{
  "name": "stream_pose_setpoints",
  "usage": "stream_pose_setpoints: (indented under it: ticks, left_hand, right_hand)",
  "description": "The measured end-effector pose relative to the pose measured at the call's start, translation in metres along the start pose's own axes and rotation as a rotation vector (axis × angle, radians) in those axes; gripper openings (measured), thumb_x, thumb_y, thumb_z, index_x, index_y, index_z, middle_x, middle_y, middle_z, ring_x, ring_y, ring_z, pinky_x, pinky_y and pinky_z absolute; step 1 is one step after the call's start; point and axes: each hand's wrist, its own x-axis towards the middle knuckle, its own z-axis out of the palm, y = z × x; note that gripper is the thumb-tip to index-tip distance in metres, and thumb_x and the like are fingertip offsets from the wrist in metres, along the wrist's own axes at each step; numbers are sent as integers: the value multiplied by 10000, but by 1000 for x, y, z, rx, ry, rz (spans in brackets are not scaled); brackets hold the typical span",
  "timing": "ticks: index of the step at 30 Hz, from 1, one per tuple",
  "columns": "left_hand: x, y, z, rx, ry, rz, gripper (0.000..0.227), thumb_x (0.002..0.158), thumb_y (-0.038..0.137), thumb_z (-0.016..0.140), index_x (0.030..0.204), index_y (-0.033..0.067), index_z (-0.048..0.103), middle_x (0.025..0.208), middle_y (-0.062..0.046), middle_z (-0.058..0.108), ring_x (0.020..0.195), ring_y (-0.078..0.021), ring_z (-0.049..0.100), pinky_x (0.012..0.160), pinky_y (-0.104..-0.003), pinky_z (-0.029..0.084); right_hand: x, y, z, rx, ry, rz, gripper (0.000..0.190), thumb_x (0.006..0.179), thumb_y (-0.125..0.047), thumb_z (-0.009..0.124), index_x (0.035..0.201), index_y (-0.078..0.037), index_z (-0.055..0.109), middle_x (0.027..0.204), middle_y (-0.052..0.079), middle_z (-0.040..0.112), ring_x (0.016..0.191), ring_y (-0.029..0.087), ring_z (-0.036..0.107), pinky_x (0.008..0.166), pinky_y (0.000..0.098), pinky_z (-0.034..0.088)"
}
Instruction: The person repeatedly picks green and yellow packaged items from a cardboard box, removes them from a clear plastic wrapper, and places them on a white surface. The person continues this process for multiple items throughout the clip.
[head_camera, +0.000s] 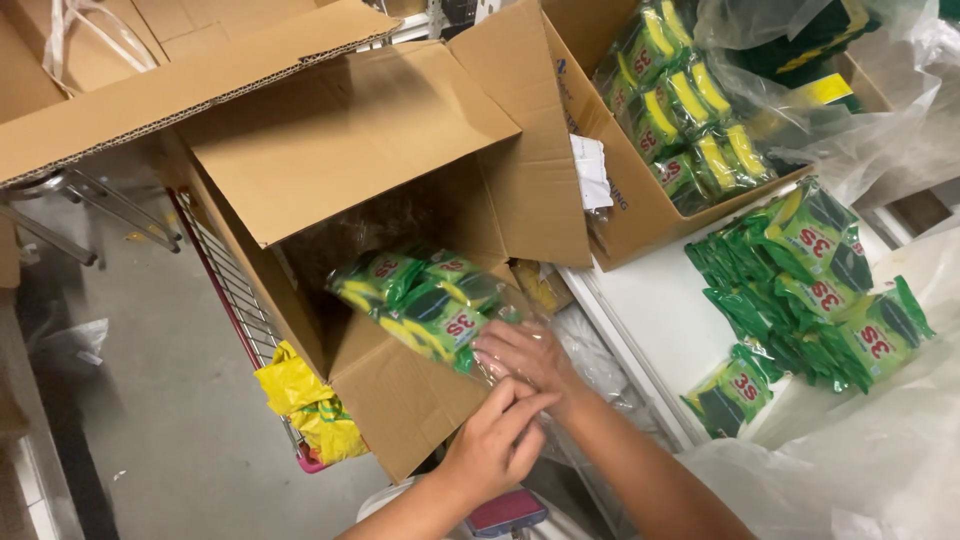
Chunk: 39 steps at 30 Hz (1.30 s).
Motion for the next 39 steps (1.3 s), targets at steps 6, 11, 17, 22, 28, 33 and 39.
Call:
stream_pose_setpoints:
  ticks: [6,11,17,22,28,33,39]
  left_hand:
    - [3,6,-10,-75,-75,-56,398,869,-46,656,1264,3,671,1028,-121,616,830,-241,655,723,-322,566]
    - [3,5,-16,-107,-100,57,407,872,-66,627,1271,10,664,1049,-120,593,885,-250,652,771,-329,571]
    - [14,5,-20,137,-15,-1,225,851,-26,676,1053,73,670,1029,-114,544,846,-290,626,737,-378,554]
    - [40,21,-22,296,-33,-92,219,804,-18,671,995,88,677,1128,-146,574,935,-337,615,750,-424,534]
    - [70,28,-16,501,-188,-163,241,782,37,670,1013,87,713,1246,-201,562,1159,-414,561,855,-468,520]
    - [82,21,-9,581,-245,-196,393,772,28,651,1163,-14,663,1248,-188,576,1158,-399,567,966,-475,495]
    - [90,25,-12,535,-244,-227,566,711,34,699,1268,-14,608,1279,-171,559,1141,-377,574,937,-470,501]
  right_hand:
    - [22,-18,13,-191,-358,173,446,998,-398,636,1421,-262,605,1088,97,705,848,323,709,777,464,556]
    - [35,-18,8,-1,-476,390,519,988,-440,613,1472,-277,522,1194,144,708,1055,369,685,909,478,520]
    - [16,-9,-24,126,-529,248,671,839,-292,678,1469,-158,488,1357,216,584,1281,418,512,1061,494,384]
    - [-13,-35,-92,256,-590,415,430,998,-314,584,1356,-75,573,1364,192,582,1291,401,510,1087,460,391]
    - [-31,-82,-140,413,-485,490,317,1009,-258,580,1240,-62,675,1111,149,682,1108,337,608,998,428,457]
    - [-43,-106,-152,420,-268,305,189,1011,-123,585,1145,-70,707,1003,79,716,1019,253,669,1011,408,447]
    - [-95,-74,-142,341,319,641,95,882,-2,646,956,-62,648,918,72,680,874,218,679,825,321,538]
